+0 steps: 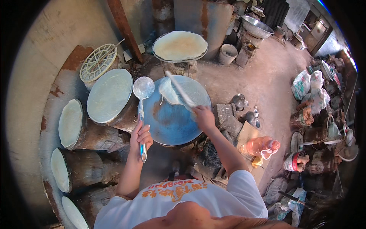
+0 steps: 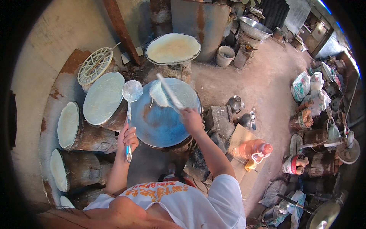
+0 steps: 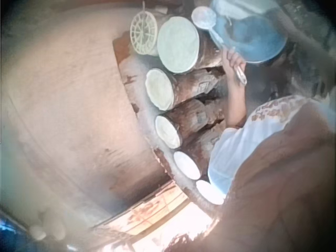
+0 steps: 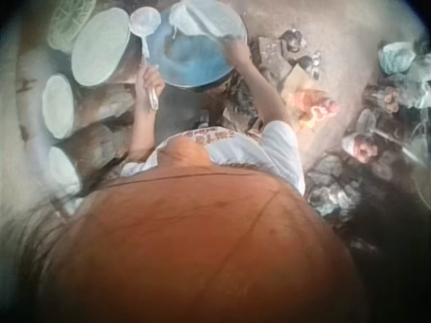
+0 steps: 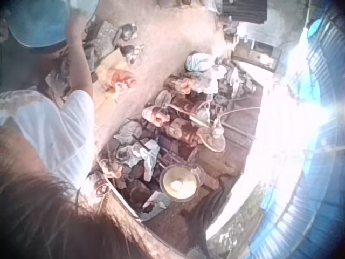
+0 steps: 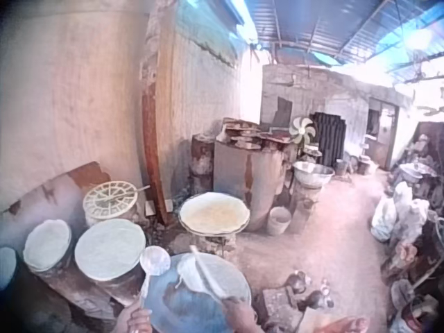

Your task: The person spreads batter onto multiple circular griddles using a ladle and a stick, peels the cooked crepes off with a spatula, folds them by hand, and places one into a bag on a nearby scooter.

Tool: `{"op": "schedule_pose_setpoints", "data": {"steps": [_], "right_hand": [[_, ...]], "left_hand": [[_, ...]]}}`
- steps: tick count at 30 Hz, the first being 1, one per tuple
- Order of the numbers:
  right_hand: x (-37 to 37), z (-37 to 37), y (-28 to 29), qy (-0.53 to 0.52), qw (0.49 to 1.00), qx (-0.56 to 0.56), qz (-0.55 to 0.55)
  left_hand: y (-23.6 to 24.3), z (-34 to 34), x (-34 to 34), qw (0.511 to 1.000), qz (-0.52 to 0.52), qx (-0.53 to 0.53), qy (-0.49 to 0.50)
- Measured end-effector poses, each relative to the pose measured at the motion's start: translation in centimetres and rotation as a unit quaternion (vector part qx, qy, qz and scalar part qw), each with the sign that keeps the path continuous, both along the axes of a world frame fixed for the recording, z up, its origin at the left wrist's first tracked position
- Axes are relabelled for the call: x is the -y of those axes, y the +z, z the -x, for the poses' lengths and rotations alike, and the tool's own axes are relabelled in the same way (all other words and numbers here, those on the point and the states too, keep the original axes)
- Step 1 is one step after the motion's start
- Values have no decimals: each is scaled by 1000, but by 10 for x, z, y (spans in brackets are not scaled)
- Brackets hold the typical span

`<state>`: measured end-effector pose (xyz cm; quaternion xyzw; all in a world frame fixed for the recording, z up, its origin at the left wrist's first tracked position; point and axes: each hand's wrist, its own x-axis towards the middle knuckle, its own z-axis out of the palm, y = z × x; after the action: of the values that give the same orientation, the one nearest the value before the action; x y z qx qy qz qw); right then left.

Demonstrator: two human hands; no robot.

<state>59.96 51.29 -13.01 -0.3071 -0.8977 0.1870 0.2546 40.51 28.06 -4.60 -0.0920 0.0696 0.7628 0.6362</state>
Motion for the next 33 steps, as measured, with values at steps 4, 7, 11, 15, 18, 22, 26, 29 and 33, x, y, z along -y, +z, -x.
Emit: {"op": "schedule_pose_setpoints", "data": {"steps": [4, 7, 11, 15, 18, 22, 26, 29, 33], "right_hand": [[27, 34, -18, 40, 998, -7, 46], [37, 27, -10, 93, 994, -4, 58], [-19, 8, 23, 85, 996, 12, 22], [-29, 18, -9, 95, 995, 14, 8], [8, 27, -3, 176, 984, -12, 31], [-18, 12, -2, 259, 964, -24, 62], [-61, 47, 8, 141, 988, -19, 66], [-35, 35, -17, 266, 956, -18, 125], [-53, -1, 8, 316, 928, 6, 198]], "left_hand": [[8, -9, -3, 999, 26, -18, 22], [28, -12, 6, 964, 105, -237, 67], [28, -12, 39, 873, 206, -438, 62], [27, -25, 14, 848, 286, -444, 47], [26, -22, 27, 841, 291, -451, 62], [26, -24, 57, 783, 379, -492, 29], [2, -34, 67, 753, 410, -515, -22], [-3, -45, 84, 751, 411, -515, -44], [3, -49, 122, 718, 401, -560, -98]]}}
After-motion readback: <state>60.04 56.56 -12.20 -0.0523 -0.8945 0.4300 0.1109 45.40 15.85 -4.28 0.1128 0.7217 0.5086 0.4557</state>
